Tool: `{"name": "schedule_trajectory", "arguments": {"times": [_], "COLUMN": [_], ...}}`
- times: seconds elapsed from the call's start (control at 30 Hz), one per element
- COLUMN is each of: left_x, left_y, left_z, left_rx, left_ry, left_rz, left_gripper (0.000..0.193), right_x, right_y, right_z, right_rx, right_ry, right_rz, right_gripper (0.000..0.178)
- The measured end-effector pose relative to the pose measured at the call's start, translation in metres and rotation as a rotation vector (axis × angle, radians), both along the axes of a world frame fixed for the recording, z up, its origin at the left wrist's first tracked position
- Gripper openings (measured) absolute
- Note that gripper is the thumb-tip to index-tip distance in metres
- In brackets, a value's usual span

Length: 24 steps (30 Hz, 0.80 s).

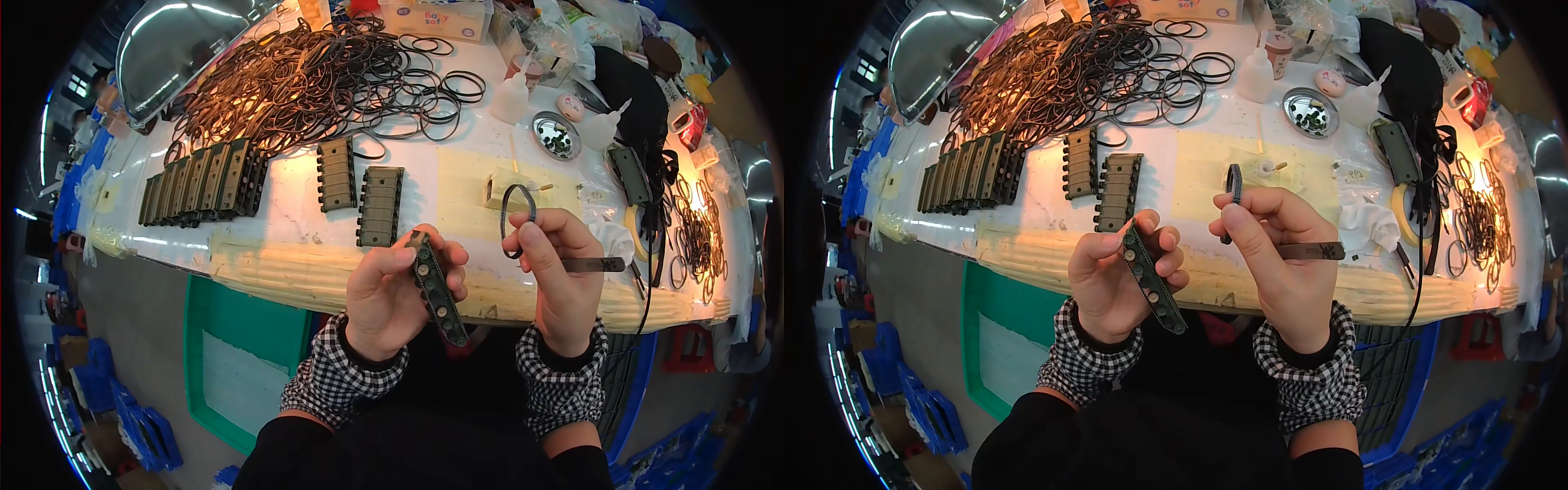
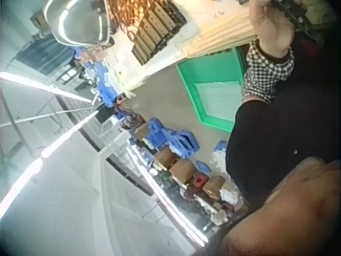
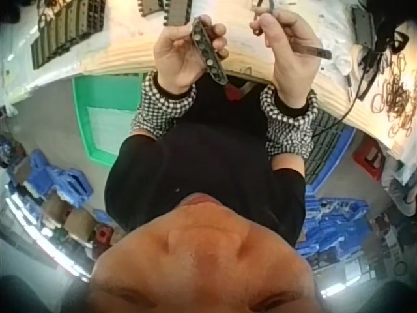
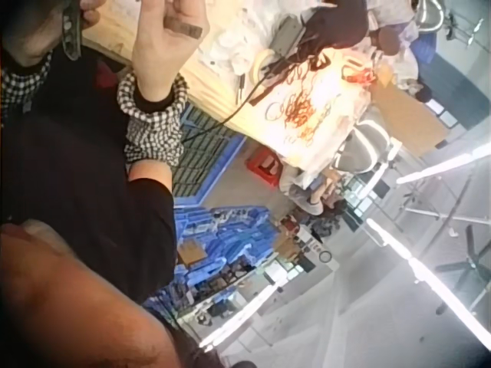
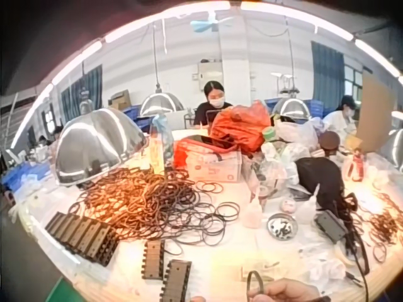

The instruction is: Assemble small plastic components by threading cords through them using tweezers.

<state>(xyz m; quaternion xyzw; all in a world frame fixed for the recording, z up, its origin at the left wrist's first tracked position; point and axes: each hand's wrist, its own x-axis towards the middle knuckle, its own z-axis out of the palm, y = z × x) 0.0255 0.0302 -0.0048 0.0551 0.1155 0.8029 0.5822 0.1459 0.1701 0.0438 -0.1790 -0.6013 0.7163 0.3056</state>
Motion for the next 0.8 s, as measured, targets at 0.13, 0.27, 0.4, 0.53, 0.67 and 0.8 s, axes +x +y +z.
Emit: {"name": "schedule_trajectory", "arguments": {"times": [0.13,0.27,0.4,0.53,0.67,0.8], "left_x": [0.0004,0.0000,0.0006,-0.0010,-0.0009,0.0002], "left_y": [-0.0001,0.0018,0.0040,0.0048,0.0035,0.0048], "left_z": [0.0005,0.0036,0.0018,-0.0009,0.0007,0.0053], "left_rx": [-0.007,-0.030,-0.002,0.025,0.013,-0.035], "left_ry": [-0.005,0.007,0.003,0.050,0.100,0.135], "left_rz": [0.008,0.001,0.001,0.004,0.014,0.032], "left_gripper": [0.029,0.021,0.017,0.018,0.020,0.020], "right_x": [0.0001,0.0016,0.0021,0.0008,0.0019,0.0011], "right_y": [0.0010,0.0009,0.0008,0.0012,0.0013,-0.0023], "right_z": [-0.0013,-0.0001,0.0005,0.0001,0.0007,0.0015], "right_rx": [0.008,0.002,0.016,0.016,0.039,0.046], "right_ry": [-0.007,-0.010,-0.010,-0.019,-0.030,-0.056], "right_rz": [0.001,0.002,0.012,0.010,0.044,0.022], "right_gripper": [0.013,0.013,0.013,0.013,0.013,0.011]}}
